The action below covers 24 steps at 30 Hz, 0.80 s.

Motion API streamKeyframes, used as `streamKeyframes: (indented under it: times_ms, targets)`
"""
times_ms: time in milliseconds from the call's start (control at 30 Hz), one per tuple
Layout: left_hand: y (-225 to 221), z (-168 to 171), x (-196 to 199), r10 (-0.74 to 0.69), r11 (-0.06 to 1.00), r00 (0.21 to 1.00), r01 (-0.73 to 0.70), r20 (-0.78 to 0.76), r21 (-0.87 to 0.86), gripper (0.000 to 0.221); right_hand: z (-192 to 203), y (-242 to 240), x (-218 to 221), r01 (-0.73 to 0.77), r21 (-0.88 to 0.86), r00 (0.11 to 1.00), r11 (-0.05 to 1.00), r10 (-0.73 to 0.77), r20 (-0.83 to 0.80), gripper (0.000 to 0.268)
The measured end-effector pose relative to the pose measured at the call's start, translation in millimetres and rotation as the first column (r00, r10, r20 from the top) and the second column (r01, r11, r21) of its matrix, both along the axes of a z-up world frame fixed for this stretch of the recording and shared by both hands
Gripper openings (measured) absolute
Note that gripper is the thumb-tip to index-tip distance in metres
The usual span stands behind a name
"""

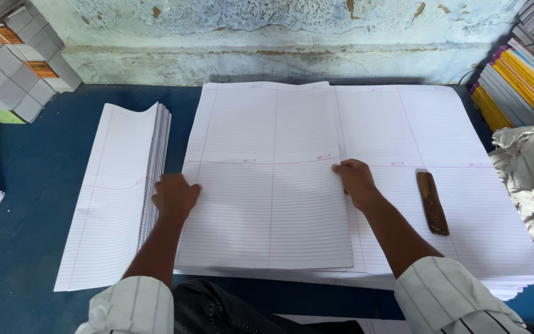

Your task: The person folds large sheets of lined paper in half, smooths the crease with a wooden tool, and stacks the folded sheets to the left. The person repeats this process for multiple sheets.

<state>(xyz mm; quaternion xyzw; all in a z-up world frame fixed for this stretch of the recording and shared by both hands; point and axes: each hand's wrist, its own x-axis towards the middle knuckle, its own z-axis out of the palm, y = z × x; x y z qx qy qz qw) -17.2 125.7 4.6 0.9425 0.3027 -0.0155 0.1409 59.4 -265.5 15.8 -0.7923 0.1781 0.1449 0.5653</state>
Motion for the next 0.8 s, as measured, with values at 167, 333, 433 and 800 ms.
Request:
streamKeyframes:
  times_ms: [167, 333, 433, 800]
  targets:
    - [-17.2, 1.0, 1.3, -0.061, 0.997, 0.997, 0.059, 0.052, 0.039, 0.042, -1.6, -16.4, -0.3, 0.042, 0.002, 0.999, 0.999, -0.042, -0.012, 0.044]
    - [-30.1, -1.9, 8.3, -0.112, 0.984, 0.984, 0.129, 0.138, -0.12, 0.041, -6.4, -44.1, 7.6, 0.057, 0.001, 0.998, 0.998, -0.057, 0.041, 0.042]
    - [-44.8, -6.3, 15.1, -0.108, 0.971, 0.983, 0.136, 0.146, -0.195, 0.042, -4.9, -57.9, 10.9, 0.084, -0.001, 0.994, 0.996, -0.084, 0.067, 0.041]
    - [-82.1, -48.5, 34.8, -0.136, 0.95, 0.895, 0.239, 0.424, -0.2, 0.033, 36.1, -98.0, 7.9, 0.104, -0.138, 0.991, 0.985, -0.091, 0.099, 0.034]
